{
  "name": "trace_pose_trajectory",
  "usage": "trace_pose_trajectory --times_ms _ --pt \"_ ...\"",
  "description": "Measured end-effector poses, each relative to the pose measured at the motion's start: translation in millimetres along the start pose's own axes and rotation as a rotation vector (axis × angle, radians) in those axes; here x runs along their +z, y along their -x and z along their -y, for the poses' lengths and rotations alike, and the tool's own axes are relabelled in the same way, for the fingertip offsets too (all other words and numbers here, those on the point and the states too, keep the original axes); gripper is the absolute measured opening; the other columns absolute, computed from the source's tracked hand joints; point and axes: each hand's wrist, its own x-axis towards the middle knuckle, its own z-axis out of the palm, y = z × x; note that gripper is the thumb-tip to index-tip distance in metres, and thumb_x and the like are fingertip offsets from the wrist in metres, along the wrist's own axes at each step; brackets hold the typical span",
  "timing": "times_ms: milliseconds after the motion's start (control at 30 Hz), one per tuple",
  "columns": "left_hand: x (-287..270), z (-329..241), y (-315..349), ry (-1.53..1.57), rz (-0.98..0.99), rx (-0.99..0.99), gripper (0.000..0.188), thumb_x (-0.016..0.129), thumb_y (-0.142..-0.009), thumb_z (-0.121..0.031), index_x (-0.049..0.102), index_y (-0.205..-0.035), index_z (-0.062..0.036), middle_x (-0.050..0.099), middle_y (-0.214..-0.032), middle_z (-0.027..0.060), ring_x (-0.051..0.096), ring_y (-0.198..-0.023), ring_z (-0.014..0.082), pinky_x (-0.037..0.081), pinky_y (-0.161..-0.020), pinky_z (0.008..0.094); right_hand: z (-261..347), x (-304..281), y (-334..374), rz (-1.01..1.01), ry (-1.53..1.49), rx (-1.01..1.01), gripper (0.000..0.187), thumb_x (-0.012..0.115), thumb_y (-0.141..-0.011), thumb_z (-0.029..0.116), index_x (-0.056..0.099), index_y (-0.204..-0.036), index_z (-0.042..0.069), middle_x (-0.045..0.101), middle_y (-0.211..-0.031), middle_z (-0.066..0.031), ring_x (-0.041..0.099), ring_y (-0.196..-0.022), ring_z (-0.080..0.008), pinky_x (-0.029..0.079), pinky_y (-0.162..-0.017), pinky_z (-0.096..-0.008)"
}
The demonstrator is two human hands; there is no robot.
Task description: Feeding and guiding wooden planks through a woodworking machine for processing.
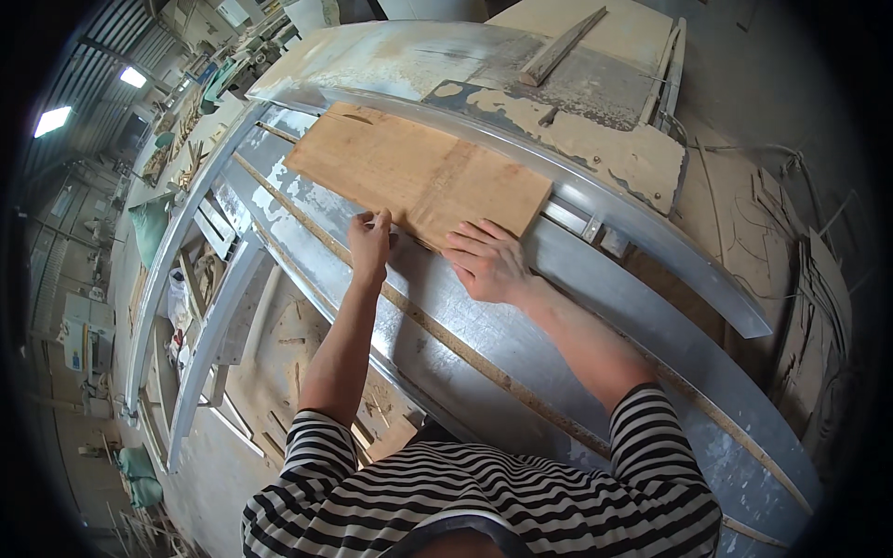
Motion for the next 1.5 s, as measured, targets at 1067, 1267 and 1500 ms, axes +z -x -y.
trace_pose_trajectory --times_ms 1067,1267,1500 --pt "78.5 -87.1 -19.4 -1.082 0.39 0.086 0.076 0.075 -0.074 -0.051 0.065 -0.127 0.0031 0.064 -0.125 0.0316 0.061 -0.121 0.0392 0.048 -0.102 0.0469 -40.8 141.8 -102.4 0.028 -0.072 0.03 0.032 0.066 -0.08 0.022 0.063 -0.109 0.008 0.064 -0.11 -0.0138 0.059 -0.106 -0.032 0.047 -0.09 -0.0432" --pt "83.1 -63.2 -44.9 -1.291 0.251 0.073 0.062 0.074 -0.075 -0.033 0.066 -0.128 -0.0015 0.054 -0.137 0.0269 0.044 -0.132 0.053 0.036 -0.104 0.0594 -36.0 162.2 -118.2 0.093 -0.232 0.009 0.027 0.066 -0.083 0.02 0.061 -0.107 0.007 0.062 -0.108 -0.0114 0.058 -0.104 -0.0288 0.046 -0.089 -0.0406" --pt "86.8 -86.5 -65.6 -1.402 0.4 0.148 0.04 0.073 -0.075 -0.025 0.076 -0.112 -0.0102 0.074 -0.116 0.0104 0.068 -0.111 0.029 0.04 -0.102 0.0501 -33.9 174.9 -134.4 0.202 -0.325 0.078 0.022 0.065 -0.087 0.018 0.059 -0.104 0.007 0.06 -0.106 -0.0089 0.057 -0.102 -0.0257 0.045 -0.088 -0.0379"
